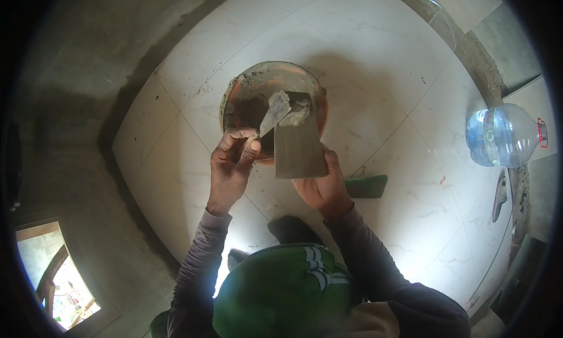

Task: The person applies grout to the corner gap between wall tiles using a scraper and a small block, then wipes the excess material away from the tiles with a cloth.

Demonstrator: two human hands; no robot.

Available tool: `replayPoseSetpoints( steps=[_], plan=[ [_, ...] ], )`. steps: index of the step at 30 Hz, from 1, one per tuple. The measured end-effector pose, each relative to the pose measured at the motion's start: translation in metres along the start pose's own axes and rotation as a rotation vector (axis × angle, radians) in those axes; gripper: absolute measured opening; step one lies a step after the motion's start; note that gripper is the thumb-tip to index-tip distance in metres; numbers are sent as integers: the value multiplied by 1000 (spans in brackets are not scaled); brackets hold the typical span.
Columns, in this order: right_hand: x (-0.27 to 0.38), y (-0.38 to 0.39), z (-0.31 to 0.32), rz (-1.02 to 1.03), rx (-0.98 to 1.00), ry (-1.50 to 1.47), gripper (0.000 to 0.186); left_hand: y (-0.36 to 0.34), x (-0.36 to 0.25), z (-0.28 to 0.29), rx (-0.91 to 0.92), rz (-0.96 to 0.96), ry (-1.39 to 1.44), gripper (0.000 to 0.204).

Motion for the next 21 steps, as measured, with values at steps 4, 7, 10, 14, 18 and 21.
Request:
replayPoseSetpoints(
  steps=[4, 7, 10, 14, 18, 21],
  plan=[
    [6, 9, 19, 9, -116, -47, 52, -2, -1, -1, 28, -90, -138, 21],
    [21, 14, 24, 44, -134, 25, 52, -7, -6, 2, -24, -21, -246, 22],
    [37, 15, 30, 73, -125, 86, 53, -22, -8, 9, -75, -11, -478, 21],
    [32, 19, 42, 42, -252, 220, 62, -31, -11, 4, 21, -323, -855, 18],
    [18, 23, 26, 26, -266, 276, 83, -34, 1, 10, 96, -252, -1097, 27],
    [10, 1, -6, -60, -204, 373, 90, -36, -21, 58, -7, -138, -1125, 34]
  ],
)
Point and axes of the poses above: each hand's wrist, its own y-axis away from the middle knuckle, its own z-axis out of the back of the hand, x = y × z, the point moved 8 cm from there along -y, towards the middle knuckle, and after that the axes turned 2 degrees about x, right-handed, at the moved point
